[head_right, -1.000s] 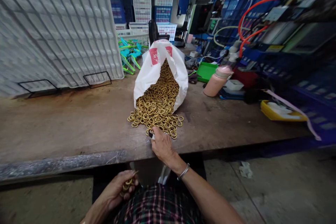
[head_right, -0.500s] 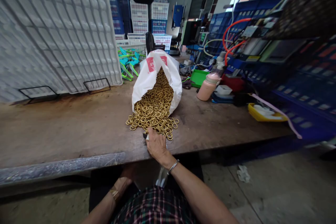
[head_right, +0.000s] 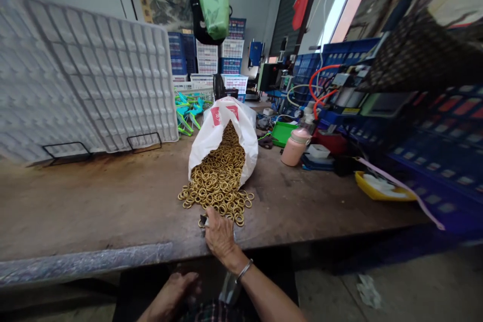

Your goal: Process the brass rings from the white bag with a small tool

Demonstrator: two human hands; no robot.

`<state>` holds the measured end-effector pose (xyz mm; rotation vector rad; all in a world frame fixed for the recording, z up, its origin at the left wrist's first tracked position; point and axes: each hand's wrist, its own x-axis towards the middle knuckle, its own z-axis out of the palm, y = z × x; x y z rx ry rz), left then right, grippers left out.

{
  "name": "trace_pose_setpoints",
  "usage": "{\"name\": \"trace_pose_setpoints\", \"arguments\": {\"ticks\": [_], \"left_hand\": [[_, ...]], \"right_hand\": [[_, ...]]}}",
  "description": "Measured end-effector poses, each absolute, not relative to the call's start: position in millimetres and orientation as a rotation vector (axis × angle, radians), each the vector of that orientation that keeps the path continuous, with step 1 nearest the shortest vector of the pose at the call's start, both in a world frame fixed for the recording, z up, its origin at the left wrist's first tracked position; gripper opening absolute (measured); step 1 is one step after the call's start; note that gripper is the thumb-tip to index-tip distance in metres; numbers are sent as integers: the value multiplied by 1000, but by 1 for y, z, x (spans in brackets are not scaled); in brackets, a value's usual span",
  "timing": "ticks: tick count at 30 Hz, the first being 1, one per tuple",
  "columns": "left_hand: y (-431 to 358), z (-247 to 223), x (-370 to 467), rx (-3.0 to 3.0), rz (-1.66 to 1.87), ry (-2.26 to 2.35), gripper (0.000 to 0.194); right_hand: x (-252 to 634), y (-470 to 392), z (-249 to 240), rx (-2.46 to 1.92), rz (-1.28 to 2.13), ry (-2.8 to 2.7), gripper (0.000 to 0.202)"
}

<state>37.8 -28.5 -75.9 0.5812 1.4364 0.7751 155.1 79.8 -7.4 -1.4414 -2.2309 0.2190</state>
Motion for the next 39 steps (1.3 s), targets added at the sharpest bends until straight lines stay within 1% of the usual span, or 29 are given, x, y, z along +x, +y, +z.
{"name": "trace_pose_setpoints", "arguments": {"ticks": [4,7,9,12,15,17,20,22,26,30,34,36,39], "left_hand": [[-30,-53,44,623,833,1493,34],[-36,-15,49,800,826,1407,40],[-35,13,50,904,877,1421,36],[-23,41,44,997,1083,1537,25],[-3,46,32,1116,1261,1580,30],[7,42,26,1212,1308,1573,32],[15,37,22,1286,1306,1557,25],[15,36,21,1268,1311,1565,20],[11,36,20,1267,1291,1593,16],[7,35,19,1255,1232,1528,20],[5,34,19,1239,1227,1517,18],[4,32,20,1223,1221,1525,18],[3,30,22,1158,1212,1550,20]], "right_hand": [[159,81,-10,-1342,334,-2156,36],[162,83,-8,-1270,480,-2100,36],[163,85,-4,-1207,624,-2040,31],[160,89,8,-1159,936,-1873,18],[157,91,21,-1112,1292,-1723,14],[155,91,27,-1084,1550,-1617,11],[152,88,29,-1050,1922,-1403,10],[151,86,28,-1027,2079,-1297,10],[150,84,27,-982,2211,-1191,10],[151,83,30,-931,2326,-1077,14],[149,80,31,-908,2383,-1074,15],[148,77,31,-958,2330,-1130,16],[146,73,28,-1093,2034,-1346,21]]}}
